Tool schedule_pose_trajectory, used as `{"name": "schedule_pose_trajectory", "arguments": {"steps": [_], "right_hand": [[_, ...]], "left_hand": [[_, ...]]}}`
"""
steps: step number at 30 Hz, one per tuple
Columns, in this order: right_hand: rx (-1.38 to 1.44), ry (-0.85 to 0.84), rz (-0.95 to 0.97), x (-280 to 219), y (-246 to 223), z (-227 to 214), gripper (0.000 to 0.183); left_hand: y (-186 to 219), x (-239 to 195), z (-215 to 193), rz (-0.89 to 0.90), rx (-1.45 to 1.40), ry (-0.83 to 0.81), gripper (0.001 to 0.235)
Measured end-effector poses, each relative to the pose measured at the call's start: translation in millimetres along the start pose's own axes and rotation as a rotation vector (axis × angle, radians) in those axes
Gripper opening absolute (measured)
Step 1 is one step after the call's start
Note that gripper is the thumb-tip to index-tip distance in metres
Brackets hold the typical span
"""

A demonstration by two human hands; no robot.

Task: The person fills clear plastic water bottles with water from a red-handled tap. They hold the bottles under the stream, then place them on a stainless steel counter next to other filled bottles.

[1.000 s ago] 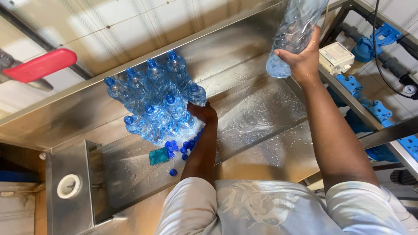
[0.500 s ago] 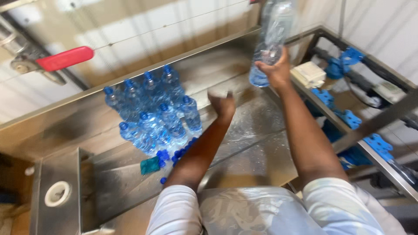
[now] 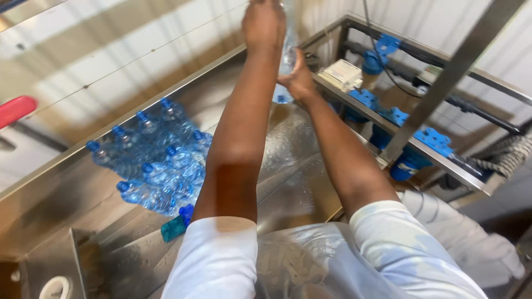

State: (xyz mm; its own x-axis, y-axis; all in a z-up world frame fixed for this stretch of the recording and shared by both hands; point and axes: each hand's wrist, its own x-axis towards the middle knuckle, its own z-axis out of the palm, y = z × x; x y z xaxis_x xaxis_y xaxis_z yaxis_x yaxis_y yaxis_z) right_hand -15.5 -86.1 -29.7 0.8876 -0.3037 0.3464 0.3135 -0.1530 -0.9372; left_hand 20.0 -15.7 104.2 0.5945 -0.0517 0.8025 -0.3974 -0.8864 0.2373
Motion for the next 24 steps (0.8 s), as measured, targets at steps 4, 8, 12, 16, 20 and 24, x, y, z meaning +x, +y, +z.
{"name": "schedule_pose_trajectory", "arguments": {"steps": [4, 8, 12, 16, 20, 24], "right_hand": [[0.048, 0.003, -0.123, 3, 1, 3, 0.124], [-0.062, -0.001, -0.075, -3, -7, 5, 0.114], [-0.089, 0.038, -0.063, -5, -9, 7, 0.114], [-0.075, -0.022, -0.001, -12, -18, 5, 0.104], [0.023, -0.063, -0.065, -17, -30, 2, 0.094], [0.064, -0.085, -0.016, -20, -38, 0, 0.093]], "left_hand": [[3, -2, 0, -0.089, 0.082, -0.010, 0.026], [-11, -1, 0, 0.020, 0.118, 0.032, 0.022], [-19, 0, 2, 0.118, 0.325, -0.076, 0.057], [-24, 0, 0, 0.130, 0.527, 0.027, 0.064], [-24, 2, -1, 0.137, 0.432, 0.152, 0.028], [-25, 7, 1, 0.088, 0.317, 0.214, 0.017]]}}
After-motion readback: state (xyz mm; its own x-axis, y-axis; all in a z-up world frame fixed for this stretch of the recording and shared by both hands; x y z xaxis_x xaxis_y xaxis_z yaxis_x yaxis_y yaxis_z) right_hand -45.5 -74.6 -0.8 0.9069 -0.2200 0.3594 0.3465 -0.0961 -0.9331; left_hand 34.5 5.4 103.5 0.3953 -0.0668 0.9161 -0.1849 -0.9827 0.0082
